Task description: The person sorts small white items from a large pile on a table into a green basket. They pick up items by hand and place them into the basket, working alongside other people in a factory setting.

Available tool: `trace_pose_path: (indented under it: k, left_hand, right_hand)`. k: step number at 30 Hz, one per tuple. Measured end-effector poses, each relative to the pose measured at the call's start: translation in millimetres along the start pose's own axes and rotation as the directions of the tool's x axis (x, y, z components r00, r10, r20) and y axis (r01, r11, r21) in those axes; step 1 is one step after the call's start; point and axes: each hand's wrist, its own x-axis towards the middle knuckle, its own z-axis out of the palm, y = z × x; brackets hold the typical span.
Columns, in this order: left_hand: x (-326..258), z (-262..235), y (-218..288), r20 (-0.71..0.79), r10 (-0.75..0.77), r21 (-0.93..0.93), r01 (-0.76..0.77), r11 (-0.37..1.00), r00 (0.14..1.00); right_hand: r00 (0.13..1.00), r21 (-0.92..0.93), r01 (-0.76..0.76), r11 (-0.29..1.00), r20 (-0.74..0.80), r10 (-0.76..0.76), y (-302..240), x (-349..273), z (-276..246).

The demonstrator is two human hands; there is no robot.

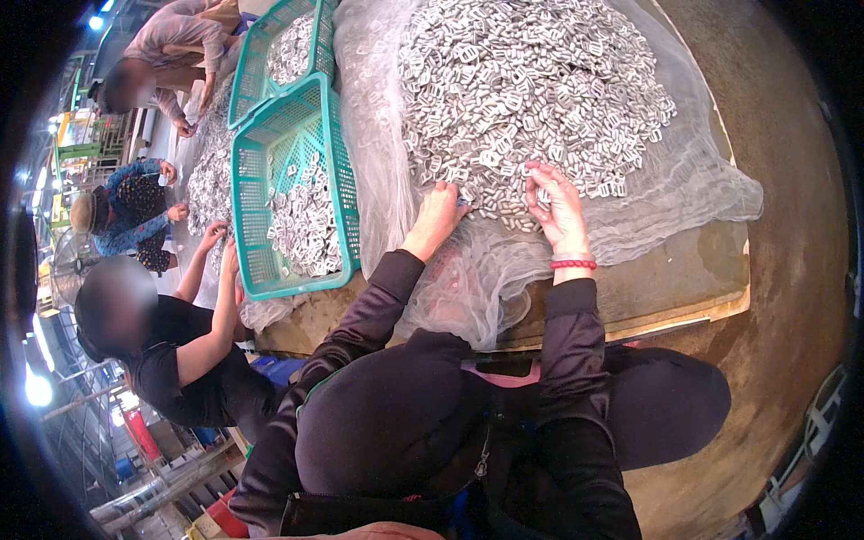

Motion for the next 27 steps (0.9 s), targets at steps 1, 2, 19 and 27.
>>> trace_pose_path:
  k: [1, 2, 19, 27]
  left_hand:
    - [-1, 5, 0, 0.001, -0.056, 0.016, 0.056, 0.998, 0.998]
    - [1, 6, -1, -0.004, -0.036, 0.040, 0.036, 0.999, 0.999]
    - [23, -70, -1, 0.405, 0.099, -0.885, 0.417, -0.208, 0.909]
    - [18, -5, 10, 0.045, -0.044, -0.028, 0.045, 0.999, 0.998]
  right_hand:
    - [0.999, -0.181, 0.037, 0.983, -0.010, -0.039, 5, 5, -3]
    - [0.995, -0.367, 0.050, 0.929, -0.061, -0.078, 12, 10, -5]
    - [0.996, -0.241, 0.051, 0.969, -0.064, -0.068, 16, 16, 2]
    - [0.952, 0.092, 0.048, 0.995, 0.297, -0.074, -23, -14, 17]
